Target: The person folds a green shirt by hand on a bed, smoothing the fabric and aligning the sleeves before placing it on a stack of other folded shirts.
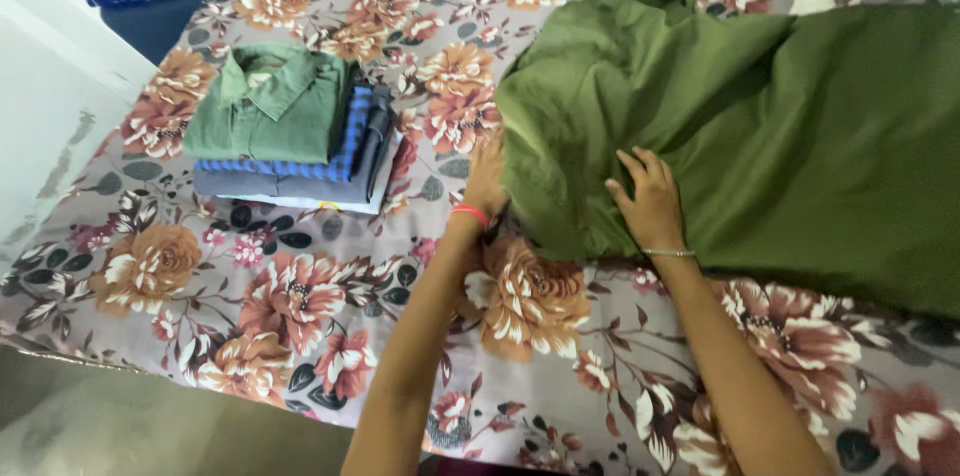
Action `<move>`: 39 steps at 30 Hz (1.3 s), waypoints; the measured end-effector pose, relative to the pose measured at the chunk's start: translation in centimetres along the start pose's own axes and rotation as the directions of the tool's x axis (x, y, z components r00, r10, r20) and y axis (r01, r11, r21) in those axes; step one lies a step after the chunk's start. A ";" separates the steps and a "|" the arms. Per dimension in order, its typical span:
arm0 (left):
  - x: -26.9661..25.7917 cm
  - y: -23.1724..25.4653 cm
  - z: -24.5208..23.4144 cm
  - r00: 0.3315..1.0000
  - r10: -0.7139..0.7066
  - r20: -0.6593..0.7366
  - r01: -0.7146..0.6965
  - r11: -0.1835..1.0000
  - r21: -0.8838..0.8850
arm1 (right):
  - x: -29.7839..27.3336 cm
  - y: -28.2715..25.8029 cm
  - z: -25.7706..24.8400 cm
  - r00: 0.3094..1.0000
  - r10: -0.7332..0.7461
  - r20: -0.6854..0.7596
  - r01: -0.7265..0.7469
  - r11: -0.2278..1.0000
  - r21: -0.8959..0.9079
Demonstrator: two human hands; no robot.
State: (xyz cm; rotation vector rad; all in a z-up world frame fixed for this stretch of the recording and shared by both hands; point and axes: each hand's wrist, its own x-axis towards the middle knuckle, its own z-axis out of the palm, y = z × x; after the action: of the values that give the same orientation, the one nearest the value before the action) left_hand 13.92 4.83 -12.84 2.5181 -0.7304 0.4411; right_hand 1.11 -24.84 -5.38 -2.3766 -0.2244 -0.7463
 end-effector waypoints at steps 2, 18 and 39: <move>3.1 1.0 2.3 0.998 -0.020 -0.067 0.026 0.996 0.082 | -0.1 0.6 0.0 1.000 -0.002 0.030 0.003 1.000 -0.019; 5.6 -2.0 -5.0 0.835 -0.449 -0.319 0.316 0.865 -0.390 | 0.4 0.4 -0.5 0.996 0.089 -0.021 -0.087 0.991 0.098; 11.9 2.2 -14.1 0.971 -0.192 0.140 0.148 0.949 0.278 | 5.4 8.3 -5.6 0.947 0.308 0.092 -0.300 0.743 0.598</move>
State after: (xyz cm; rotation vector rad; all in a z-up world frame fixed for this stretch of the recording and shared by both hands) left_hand 19.88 5.71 4.78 2.8702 -0.5339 0.2872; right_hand 5.72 -34.98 -3.02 -1.7271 -0.0486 -0.4394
